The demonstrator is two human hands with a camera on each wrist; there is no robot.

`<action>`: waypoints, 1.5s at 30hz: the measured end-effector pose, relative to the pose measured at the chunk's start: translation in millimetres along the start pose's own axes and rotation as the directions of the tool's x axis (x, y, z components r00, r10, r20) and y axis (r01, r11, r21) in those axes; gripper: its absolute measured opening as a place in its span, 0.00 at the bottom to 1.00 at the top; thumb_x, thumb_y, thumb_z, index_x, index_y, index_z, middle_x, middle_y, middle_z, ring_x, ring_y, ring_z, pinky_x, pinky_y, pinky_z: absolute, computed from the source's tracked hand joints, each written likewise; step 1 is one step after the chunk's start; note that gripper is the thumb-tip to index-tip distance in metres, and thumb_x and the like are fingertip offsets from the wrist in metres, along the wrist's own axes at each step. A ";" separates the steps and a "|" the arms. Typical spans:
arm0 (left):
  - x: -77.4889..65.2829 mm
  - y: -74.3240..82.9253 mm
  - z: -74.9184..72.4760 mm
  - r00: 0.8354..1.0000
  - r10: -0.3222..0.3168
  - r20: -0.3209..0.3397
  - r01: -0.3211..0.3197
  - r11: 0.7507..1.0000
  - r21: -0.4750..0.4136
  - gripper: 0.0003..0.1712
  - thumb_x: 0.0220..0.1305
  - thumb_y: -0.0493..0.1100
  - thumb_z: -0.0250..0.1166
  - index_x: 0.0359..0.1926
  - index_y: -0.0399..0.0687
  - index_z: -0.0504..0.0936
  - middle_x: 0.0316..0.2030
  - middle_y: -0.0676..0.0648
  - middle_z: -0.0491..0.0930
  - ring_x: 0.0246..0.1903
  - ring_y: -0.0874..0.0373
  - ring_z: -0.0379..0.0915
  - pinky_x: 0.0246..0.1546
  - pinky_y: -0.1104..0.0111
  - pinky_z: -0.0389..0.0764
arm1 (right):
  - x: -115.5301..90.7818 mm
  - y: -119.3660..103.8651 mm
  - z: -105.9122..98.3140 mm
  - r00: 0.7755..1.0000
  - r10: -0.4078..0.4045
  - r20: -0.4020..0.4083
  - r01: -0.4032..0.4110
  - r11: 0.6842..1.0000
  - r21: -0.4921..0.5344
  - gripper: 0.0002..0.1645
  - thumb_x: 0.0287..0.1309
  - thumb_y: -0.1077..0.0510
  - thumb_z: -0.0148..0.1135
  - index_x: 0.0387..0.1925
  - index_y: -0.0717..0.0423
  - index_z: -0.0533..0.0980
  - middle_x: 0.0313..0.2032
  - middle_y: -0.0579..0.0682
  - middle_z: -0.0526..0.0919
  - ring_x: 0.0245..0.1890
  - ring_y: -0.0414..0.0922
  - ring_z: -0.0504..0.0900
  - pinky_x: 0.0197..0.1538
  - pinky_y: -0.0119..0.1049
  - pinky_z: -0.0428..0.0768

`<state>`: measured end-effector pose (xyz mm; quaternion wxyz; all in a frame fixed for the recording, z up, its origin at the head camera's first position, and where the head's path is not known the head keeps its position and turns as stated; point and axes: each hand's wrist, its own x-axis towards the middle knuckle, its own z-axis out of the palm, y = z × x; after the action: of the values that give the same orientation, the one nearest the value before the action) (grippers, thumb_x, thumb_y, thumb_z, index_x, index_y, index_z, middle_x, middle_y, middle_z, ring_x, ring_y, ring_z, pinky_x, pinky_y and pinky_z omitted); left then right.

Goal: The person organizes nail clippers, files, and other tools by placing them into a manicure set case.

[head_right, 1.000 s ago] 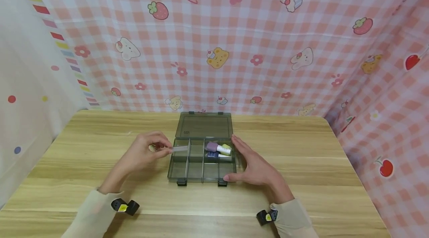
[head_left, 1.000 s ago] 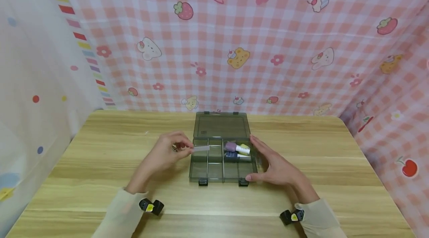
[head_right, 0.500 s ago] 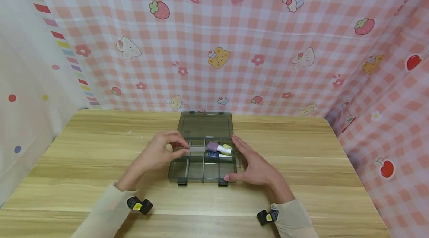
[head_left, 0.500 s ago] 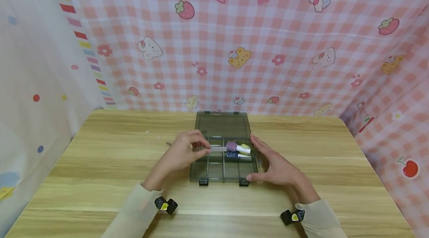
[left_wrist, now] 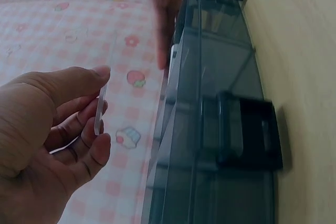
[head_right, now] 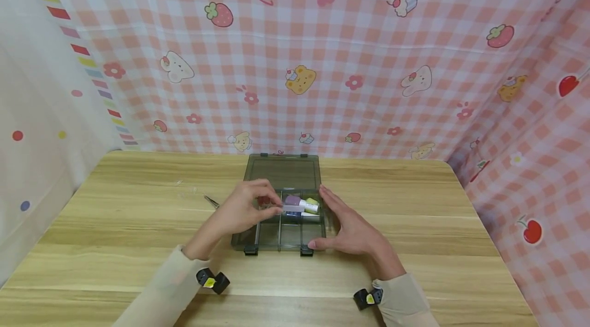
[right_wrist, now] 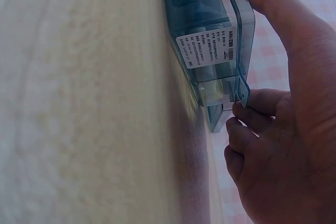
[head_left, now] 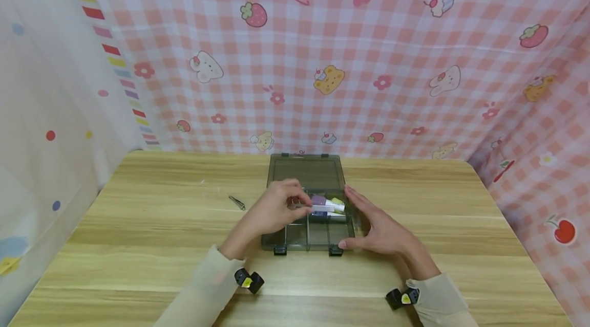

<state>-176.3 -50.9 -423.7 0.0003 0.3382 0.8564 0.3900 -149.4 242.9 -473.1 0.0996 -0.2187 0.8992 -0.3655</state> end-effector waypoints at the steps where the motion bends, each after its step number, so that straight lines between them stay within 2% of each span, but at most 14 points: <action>1: 1.4 1.4 1.7 1.000 -0.001 0.003 0.001 1.000 -0.001 0.03 0.63 0.41 0.74 0.37 0.49 0.90 0.32 0.56 0.79 0.28 0.63 0.68 0.28 0.76 0.73 | 0.1 0.2 0.1 1.000 -0.001 0.000 0.001 1.000 0.001 0.75 0.44 0.30 0.78 0.83 0.43 0.43 0.83 0.46 0.44 0.82 0.58 0.47 0.76 0.68 0.56; 12: 12.5 12.3 23.8 0.998 -0.024 0.054 0.025 0.999 -0.027 0.03 0.64 0.41 0.74 0.38 0.48 0.90 0.36 0.53 0.81 0.29 0.63 0.72 0.28 0.75 0.77 | 0.0 1.8 0.6 1.000 0.001 -0.003 -0.001 1.000 0.005 0.74 0.45 0.32 0.79 0.83 0.42 0.43 0.83 0.46 0.44 0.81 0.58 0.48 0.75 0.69 0.58; 18: 13.8 14.8 33.1 0.997 0.002 0.083 -0.001 1.000 -0.007 0.04 0.64 0.42 0.73 0.37 0.47 0.90 0.36 0.53 0.82 0.30 0.62 0.72 0.29 0.76 0.76 | 0.5 1.5 0.6 1.000 -0.006 0.000 0.006 1.000 0.016 0.75 0.45 0.30 0.79 0.83 0.44 0.44 0.83 0.46 0.44 0.82 0.58 0.48 0.75 0.69 0.58; 24: 13.6 14.5 37.3 0.998 0.015 0.067 -0.013 0.999 -0.031 0.06 0.64 0.42 0.74 0.38 0.45 0.88 0.34 0.51 0.82 0.33 0.56 0.79 0.33 0.76 0.77 | 0.9 2.5 0.9 1.000 -0.010 -0.003 0.010 1.000 0.014 0.75 0.45 0.30 0.78 0.83 0.44 0.44 0.83 0.46 0.44 0.82 0.56 0.48 0.76 0.68 0.58; 29: 11.1 11.9 35.9 0.998 -0.003 0.067 0.007 0.998 -0.057 0.15 0.65 0.45 0.73 0.46 0.41 0.85 0.40 0.45 0.84 0.39 0.51 0.81 0.37 0.70 0.81 | 0.7 2.9 0.8 1.000 -0.005 -0.003 0.005 1.000 0.021 0.74 0.46 0.33 0.80 0.83 0.44 0.44 0.83 0.45 0.44 0.82 0.57 0.48 0.76 0.69 0.57; 33: 7.3 8.1 32.4 0.998 -0.028 0.062 0.030 0.999 -0.039 0.22 0.66 0.51 0.72 0.55 0.45 0.84 0.49 0.46 0.84 0.47 0.51 0.80 0.46 0.59 0.84 | 0.7 2.9 0.7 1.000 -0.012 0.000 0.012 1.000 0.021 0.74 0.46 0.35 0.80 0.83 0.44 0.44 0.83 0.47 0.44 0.82 0.58 0.47 0.75 0.70 0.56; 38: 1.8 5.8 23.4 0.998 -0.058 0.035 0.059 0.998 -0.019 0.29 0.63 0.57 0.73 0.60 0.50 0.82 0.58 0.51 0.80 0.61 0.50 0.75 0.63 0.48 0.78 | 0.7 2.9 0.5 1.000 -0.019 0.000 0.019 1.000 0.024 0.75 0.46 0.33 0.80 0.83 0.45 0.44 0.83 0.49 0.44 0.81 0.60 0.47 0.75 0.71 0.56; 45: -7.0 -1.0 8.9 0.996 -0.093 0.013 0.092 0.995 0.023 0.37 0.62 0.61 0.73 0.68 0.56 0.76 0.67 0.51 0.75 0.69 0.48 0.68 0.68 0.44 0.72 | 1.0 2.1 0.3 1.000 -0.008 0.004 0.008 1.000 0.022 0.75 0.45 0.32 0.79 0.83 0.45 0.43 0.83 0.48 0.44 0.82 0.59 0.47 0.76 0.70 0.54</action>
<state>-169.2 -49.4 -432.4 0.0207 0.3010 0.8755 0.3774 -150.8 243.6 -474.8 0.1022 -0.2221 0.8940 -0.3755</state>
